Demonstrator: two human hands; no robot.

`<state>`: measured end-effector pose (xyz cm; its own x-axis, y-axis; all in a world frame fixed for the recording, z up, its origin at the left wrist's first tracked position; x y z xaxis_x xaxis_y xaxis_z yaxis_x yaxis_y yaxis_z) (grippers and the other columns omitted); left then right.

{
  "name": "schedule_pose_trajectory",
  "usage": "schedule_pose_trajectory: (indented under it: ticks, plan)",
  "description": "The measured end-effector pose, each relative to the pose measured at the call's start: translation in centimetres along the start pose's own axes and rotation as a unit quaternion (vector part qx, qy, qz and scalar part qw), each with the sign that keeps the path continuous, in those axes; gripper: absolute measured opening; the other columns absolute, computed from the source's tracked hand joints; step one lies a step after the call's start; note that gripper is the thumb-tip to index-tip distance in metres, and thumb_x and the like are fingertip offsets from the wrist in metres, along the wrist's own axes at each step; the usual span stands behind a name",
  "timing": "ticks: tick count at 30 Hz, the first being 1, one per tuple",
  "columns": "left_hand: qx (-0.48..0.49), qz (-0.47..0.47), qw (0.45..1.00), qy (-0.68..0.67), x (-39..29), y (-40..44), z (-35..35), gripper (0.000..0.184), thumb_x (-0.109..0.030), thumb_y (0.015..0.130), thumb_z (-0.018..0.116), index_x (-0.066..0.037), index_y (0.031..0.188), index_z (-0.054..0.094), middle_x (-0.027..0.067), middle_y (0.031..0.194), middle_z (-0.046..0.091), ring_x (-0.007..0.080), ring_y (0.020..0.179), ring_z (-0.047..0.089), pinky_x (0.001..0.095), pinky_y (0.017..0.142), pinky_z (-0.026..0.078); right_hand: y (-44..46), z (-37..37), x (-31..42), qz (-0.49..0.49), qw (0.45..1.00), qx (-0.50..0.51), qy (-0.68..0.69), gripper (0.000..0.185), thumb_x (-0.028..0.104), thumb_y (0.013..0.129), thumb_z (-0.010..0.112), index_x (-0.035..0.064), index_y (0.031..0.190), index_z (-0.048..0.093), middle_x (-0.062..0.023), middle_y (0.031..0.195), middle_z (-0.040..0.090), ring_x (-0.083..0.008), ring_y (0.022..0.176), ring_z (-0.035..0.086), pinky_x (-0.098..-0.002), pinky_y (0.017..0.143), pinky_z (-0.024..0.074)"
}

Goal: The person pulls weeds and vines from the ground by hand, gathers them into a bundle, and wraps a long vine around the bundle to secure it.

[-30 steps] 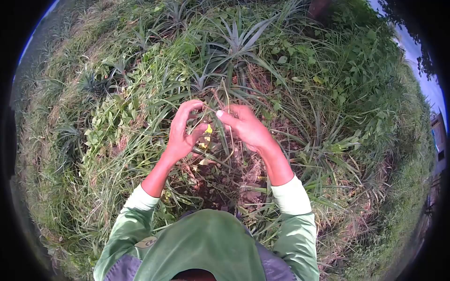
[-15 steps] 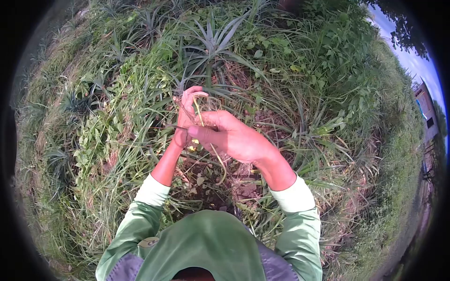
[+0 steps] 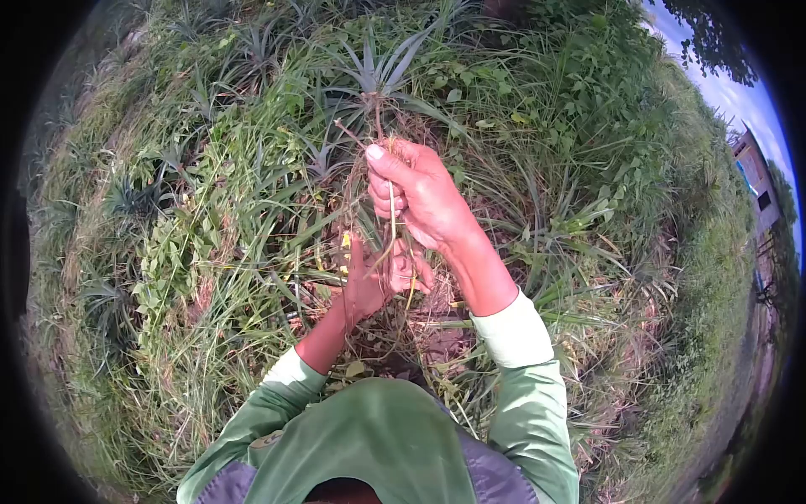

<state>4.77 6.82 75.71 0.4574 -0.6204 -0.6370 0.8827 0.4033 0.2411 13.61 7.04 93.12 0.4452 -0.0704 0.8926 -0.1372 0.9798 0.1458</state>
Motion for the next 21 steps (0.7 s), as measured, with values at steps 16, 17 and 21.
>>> schedule_pose_trajectory:
  ticks: [16,17,21]
  plan:
    - [-0.008,-0.060,0.998,0.011,0.8,-7.3,-1.8,0.089,-0.076,0.081,0.056,-0.001,0.127,0.050,0.0055,0.081,0.057,0.0181,0.072,0.054,0.0329,0.073,0.046,0.2,-8.2,1.1,-0.102,0.987,-0.124,0.019,0.028,0.022,0.101,0.054,0.0102,0.080,0.041,0.0049,0.062,0.030,-0.0064,0.051,0.028,-0.0240,0.048,0.0247]
    - [-0.007,-0.061,0.998,0.012,0.4,-7.2,-1.8,0.089,-0.076,0.081,0.056,-0.001,0.127,0.050,0.0055,0.081,0.057,0.0181,0.072,0.054,0.0329,0.073,0.046,0.0,-8.4,1.1,-0.106,0.985,-0.134,0.017,0.028,0.023,0.102,0.054,0.0104,0.080,0.041,0.0050,0.062,0.030,-0.0064,0.051,0.028,-0.0239,0.048,0.0246]
    - [-0.067,-0.103,0.967,0.225,0.1,-7.2,-2.6,0.021,-0.023,0.097,0.064,-0.003,0.104,0.061,-0.0002,0.071,0.056,0.0091,0.065,0.055,0.0242,0.063,0.043,-0.9,-9.1,1.3,-0.114,0.983,-0.142,0.030,0.027,0.024,0.103,0.051,0.0106,0.081,0.042,0.0043,0.062,0.031,-0.0069,0.051,0.028,-0.0253,0.049,0.0274]
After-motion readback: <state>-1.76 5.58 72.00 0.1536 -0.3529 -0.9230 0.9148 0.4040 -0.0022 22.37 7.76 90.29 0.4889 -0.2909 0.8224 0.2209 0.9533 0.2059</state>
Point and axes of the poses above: each hand's wrist, its own y-axis towards the middle knuckle, its own z-axis out of the palm, x = y × z, the point moved 3 cm from there along y, towards the middle knuckle
